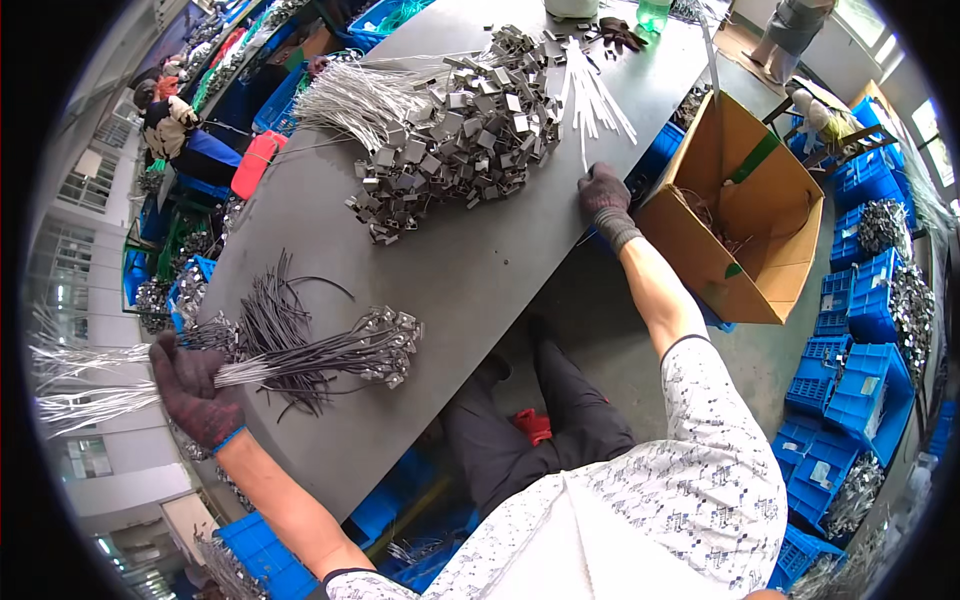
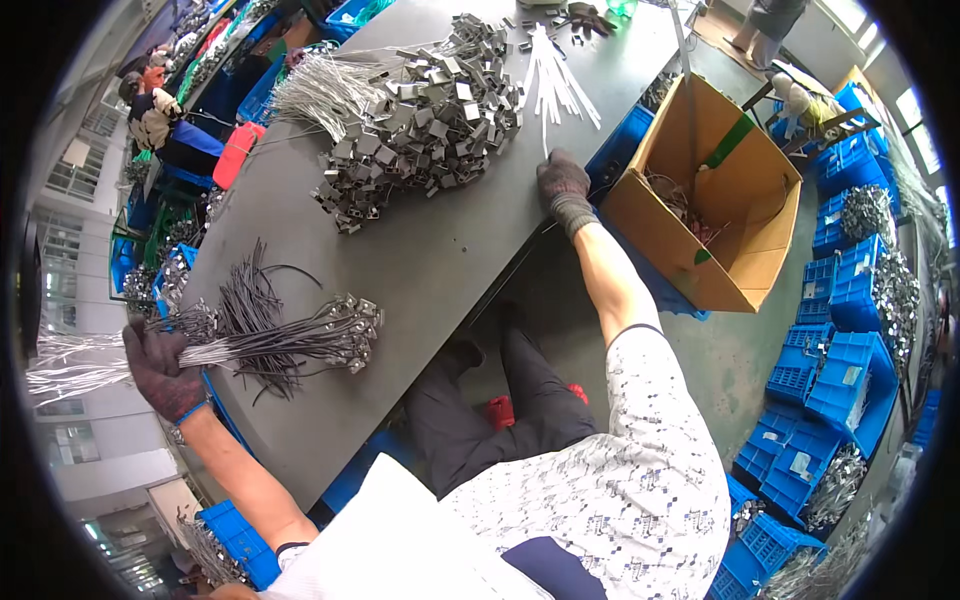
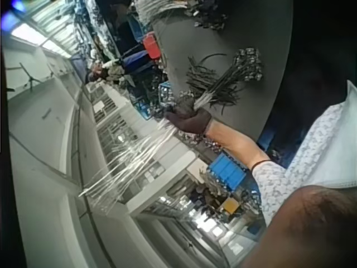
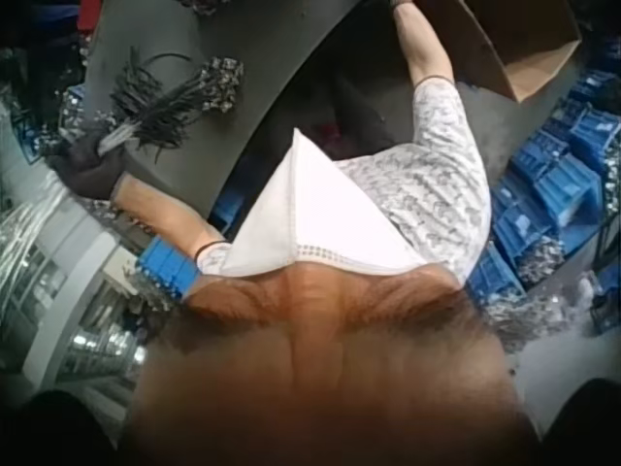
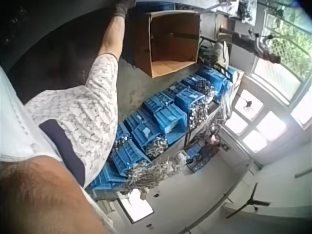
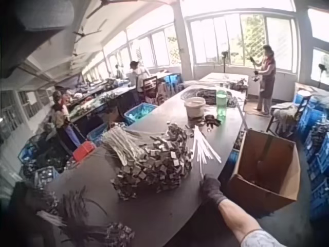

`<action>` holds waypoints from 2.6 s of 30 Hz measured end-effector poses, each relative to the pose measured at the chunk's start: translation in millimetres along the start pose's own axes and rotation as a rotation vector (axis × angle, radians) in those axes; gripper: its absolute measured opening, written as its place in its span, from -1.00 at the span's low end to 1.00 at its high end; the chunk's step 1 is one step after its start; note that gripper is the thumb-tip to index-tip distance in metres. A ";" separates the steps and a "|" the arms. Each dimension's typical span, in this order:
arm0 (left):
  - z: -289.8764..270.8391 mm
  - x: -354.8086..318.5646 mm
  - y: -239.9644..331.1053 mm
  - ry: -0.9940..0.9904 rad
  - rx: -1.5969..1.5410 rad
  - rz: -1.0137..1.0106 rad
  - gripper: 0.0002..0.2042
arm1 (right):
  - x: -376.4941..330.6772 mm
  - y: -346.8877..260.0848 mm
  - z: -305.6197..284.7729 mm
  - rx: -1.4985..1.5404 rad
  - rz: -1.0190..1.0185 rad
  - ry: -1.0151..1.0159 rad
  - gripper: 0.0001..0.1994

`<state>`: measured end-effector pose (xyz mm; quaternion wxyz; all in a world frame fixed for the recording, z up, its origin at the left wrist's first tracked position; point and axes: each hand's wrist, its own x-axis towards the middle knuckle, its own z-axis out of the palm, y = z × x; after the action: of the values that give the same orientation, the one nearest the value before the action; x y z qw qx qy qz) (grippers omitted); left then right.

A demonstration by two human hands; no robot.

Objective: Bundling groups of electrical cables together using ties and sorting them into storage bins.

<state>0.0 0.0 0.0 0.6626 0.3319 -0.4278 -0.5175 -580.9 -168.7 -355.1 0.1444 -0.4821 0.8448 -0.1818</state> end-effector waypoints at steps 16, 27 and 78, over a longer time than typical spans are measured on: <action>37.2 -15.6 -11.9 0.184 0.563 0.019 -0.58 | -202.1 -70.8 -36.4 0.450 -0.647 -0.291 -0.79; 49.1 -25.4 11.8 -0.110 0.553 -0.058 -0.70 | -289.9 -323.0 -176.9 0.522 -1.085 -0.507 -0.75; 13.5 -93.4 -0.7 0.034 0.992 0.021 -0.77 | -376.2 -274.6 -194.6 0.971 -0.967 -0.979 -0.80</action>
<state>-21.8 90.5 -15.9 0.4369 0.6114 -0.6148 -0.2392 -267.6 61.3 -33.1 0.5920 -0.6997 0.2151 -0.3372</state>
